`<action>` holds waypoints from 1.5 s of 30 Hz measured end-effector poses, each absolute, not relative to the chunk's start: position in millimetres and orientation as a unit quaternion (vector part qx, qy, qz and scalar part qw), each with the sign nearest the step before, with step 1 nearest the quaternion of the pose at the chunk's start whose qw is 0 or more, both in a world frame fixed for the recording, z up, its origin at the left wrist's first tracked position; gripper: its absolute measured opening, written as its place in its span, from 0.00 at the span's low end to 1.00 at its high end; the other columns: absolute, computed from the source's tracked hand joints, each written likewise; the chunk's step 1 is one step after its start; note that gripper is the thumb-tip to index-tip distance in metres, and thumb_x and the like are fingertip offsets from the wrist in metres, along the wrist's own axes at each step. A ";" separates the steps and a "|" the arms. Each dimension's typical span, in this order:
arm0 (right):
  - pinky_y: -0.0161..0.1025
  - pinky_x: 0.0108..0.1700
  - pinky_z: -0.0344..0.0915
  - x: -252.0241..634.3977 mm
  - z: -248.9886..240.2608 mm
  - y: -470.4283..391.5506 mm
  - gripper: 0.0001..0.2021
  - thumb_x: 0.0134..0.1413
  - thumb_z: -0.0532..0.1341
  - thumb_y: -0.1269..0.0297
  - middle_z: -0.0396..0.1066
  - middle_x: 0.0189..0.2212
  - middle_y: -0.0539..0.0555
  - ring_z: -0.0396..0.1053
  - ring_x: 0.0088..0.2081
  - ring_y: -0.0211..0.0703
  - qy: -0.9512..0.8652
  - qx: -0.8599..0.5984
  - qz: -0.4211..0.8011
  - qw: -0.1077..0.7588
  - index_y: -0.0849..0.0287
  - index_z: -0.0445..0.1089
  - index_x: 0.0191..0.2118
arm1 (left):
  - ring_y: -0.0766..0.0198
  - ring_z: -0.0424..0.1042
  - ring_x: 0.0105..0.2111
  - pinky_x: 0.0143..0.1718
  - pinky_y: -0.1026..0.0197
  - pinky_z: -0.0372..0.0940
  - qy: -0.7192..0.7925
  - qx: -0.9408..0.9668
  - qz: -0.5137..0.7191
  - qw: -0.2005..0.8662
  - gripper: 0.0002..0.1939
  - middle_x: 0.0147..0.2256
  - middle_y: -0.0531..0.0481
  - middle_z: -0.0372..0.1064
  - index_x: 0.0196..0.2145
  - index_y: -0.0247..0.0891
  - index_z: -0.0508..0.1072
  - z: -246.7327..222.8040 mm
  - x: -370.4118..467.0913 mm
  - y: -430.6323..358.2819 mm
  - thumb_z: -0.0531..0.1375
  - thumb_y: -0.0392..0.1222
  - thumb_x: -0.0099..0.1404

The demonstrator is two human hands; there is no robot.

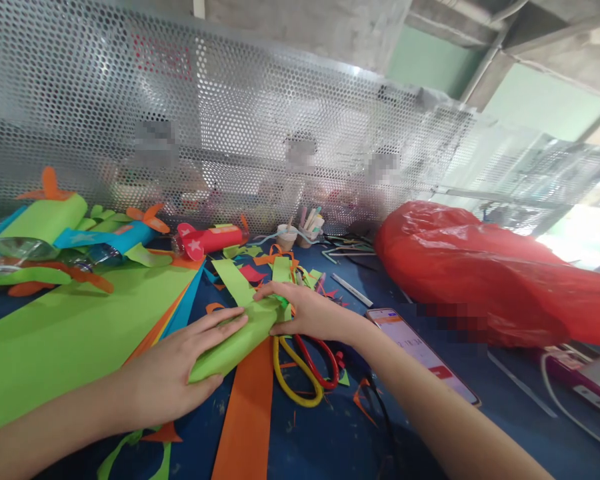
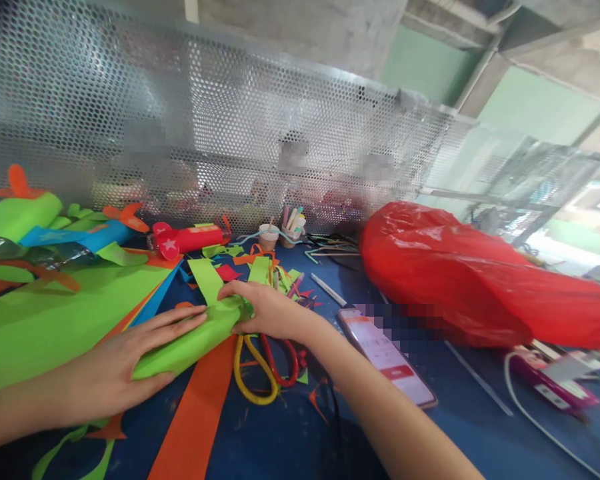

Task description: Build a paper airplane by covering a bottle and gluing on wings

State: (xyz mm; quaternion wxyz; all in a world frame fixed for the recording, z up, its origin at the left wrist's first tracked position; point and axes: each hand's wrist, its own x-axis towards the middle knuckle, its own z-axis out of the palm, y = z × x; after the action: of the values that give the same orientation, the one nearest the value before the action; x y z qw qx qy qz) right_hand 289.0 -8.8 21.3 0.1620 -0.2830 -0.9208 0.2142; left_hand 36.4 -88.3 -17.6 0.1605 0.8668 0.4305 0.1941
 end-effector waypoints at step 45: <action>0.50 0.61 0.55 294.1 -12.4 -0.6 0.17 0.58 0.62 0.65 0.64 0.58 0.58 0.61 0.58 0.46 -0.947 -0.203 0.109 0.222 0.54 0.66 0.53 | 0.48 0.58 0.60 0.57 0.45 0.60 0.413 0.872 0.249 0.086 0.32 0.65 0.47 0.49 0.62 0.51 0.57 -34.6 17.2 -104.7 0.58 0.37 0.62</action>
State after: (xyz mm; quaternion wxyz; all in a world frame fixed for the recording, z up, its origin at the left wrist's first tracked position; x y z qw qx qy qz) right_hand 294.1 -0.6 -12.4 0.2222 -0.2027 -0.9474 0.1093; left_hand 17.2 -104.7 -34.6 0.0858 0.8719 0.4131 0.2487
